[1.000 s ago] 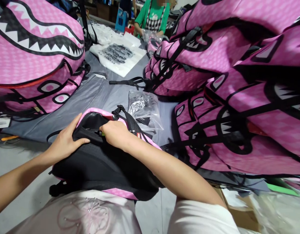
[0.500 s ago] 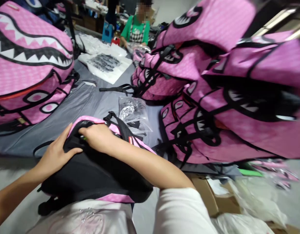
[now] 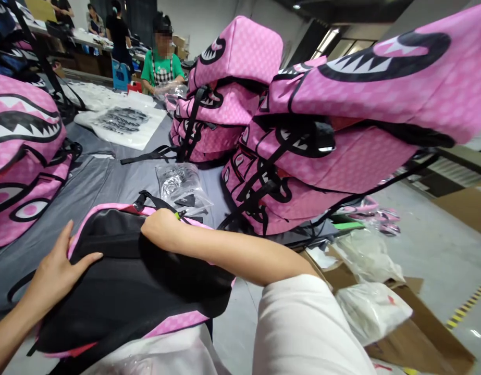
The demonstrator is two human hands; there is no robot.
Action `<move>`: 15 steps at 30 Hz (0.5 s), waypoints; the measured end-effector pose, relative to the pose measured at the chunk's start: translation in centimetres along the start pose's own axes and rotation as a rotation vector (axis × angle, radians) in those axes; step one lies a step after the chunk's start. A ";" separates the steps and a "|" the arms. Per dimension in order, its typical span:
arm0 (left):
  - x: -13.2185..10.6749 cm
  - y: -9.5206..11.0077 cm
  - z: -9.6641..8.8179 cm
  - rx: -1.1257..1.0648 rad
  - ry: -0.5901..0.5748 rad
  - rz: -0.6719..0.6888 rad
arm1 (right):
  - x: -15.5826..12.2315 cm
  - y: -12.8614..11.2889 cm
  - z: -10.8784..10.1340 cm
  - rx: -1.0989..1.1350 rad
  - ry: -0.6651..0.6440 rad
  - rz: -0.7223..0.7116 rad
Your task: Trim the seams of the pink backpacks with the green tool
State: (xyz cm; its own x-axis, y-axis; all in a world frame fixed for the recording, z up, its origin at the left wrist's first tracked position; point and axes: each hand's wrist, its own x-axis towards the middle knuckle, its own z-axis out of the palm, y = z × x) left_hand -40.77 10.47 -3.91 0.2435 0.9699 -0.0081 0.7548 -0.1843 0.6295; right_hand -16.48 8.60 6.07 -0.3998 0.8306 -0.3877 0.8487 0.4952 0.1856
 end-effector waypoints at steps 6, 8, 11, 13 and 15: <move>0.0 -0.8 -1.2 -0.224 -0.290 -0.188 | -4.9 1.7 2.6 0.182 0.223 0.279; -0.4 -0.9 -1.6 -0.264 -0.325 -0.196 | -6.8 2.7 3.9 0.257 0.264 0.444; -0.8 -1.0 -1.7 -0.208 -0.242 -0.162 | -10.3 4.9 7.0 0.529 0.322 0.793; -1.1 -1.8 -1.3 -0.200 -0.206 -0.166 | -13.1 6.2 10.0 0.728 0.341 1.016; -1.2 -3.1 -0.8 -0.207 -0.180 -0.179 | -16.1 6.5 13.5 0.879 0.324 1.162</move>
State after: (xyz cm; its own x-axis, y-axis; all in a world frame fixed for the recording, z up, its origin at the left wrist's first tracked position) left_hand -43.89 10.03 -5.19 0.2362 0.9366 -0.2587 0.6598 0.0408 0.7503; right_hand 0.14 -4.96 1.35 0.6710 0.7205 -0.1750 0.6234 -0.6760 -0.3930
